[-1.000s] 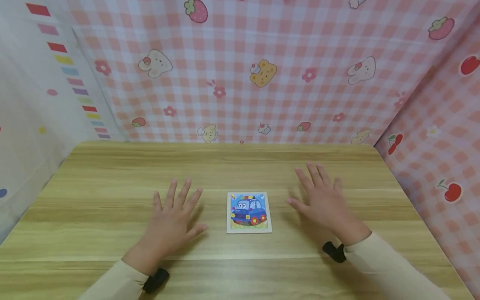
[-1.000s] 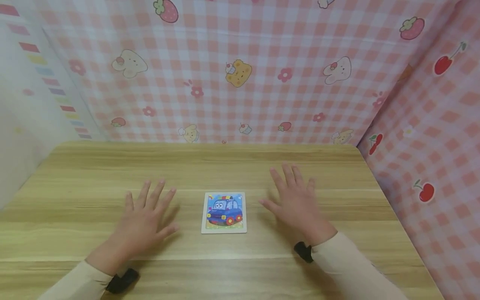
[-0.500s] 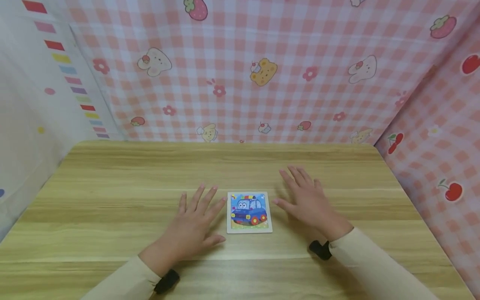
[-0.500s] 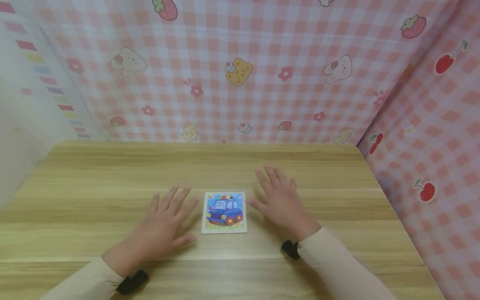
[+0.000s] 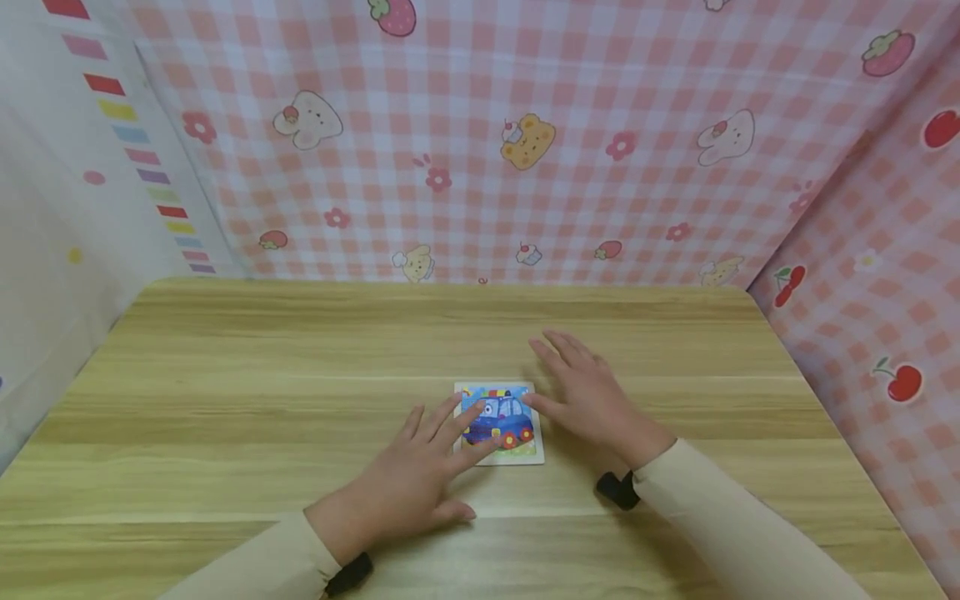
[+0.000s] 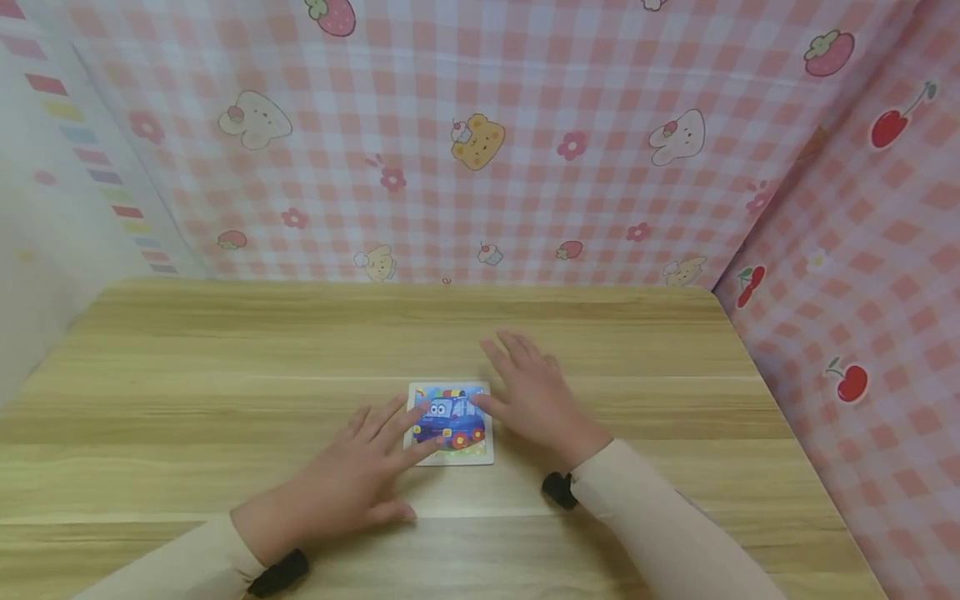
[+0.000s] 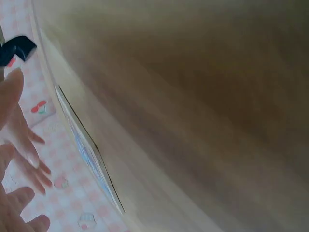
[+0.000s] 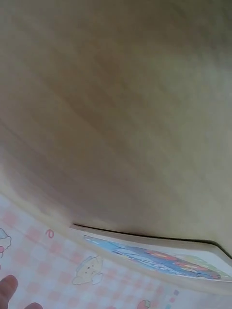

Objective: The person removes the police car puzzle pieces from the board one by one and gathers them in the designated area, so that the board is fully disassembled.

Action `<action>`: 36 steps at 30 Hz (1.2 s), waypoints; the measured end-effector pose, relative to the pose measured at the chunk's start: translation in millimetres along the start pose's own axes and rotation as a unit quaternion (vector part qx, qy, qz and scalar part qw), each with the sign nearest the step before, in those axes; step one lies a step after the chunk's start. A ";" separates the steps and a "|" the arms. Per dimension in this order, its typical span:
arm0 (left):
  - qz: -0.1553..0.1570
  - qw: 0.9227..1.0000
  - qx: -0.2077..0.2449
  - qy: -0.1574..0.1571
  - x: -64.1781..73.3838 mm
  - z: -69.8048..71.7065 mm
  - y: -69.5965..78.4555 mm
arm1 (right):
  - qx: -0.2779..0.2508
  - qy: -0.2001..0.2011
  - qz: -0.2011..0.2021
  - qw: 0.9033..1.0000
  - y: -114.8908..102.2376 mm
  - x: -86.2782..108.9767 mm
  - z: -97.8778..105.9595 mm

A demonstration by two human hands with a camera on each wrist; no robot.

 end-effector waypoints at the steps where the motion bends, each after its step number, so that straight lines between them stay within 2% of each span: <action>1: -0.007 1.000 0.002 -0.003 -0.4 -0.6 2.1 | -0.003 0.001 0.004 1.000 -0.9 -1.1 -0.5; 7: -0.042 0.999 -0.015 -0.026 -0.9 -3.1 13.2 | -0.031 -0.004 0.014 0.999 -4.5 -7.4 -5.6; 17: -0.069 0.995 -0.015 -0.066 3.2 -11.6 21.7 | -0.112 -0.014 0.021 0.993 -12.1 -17.1 -10.4; 22: -0.075 0.994 -0.004 -0.084 1.3 -17.3 23.0 | -0.150 -0.039 0.012 0.988 -14.6 -23.2 -14.0; 28: -0.072 0.991 -0.008 -0.114 -2.2 -20.7 25.4 | -0.166 -0.063 0.010 0.984 -21.0 -31.1 -18.9; 36: -0.076 0.989 -0.030 -0.121 -3.5 -26.2 25.3 | -0.182 -0.091 0.000 0.979 -26.9 -37.5 -25.5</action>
Point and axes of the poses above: each hand's wrist, its own x-axis away from the middle knuckle, its own z-axis out of the back of the hand, y = z × x, the point moved 5 cm from there along -x, towards the middle knuckle, and after that the axes turned 2 degrees about -y, right-handed, at the moved point
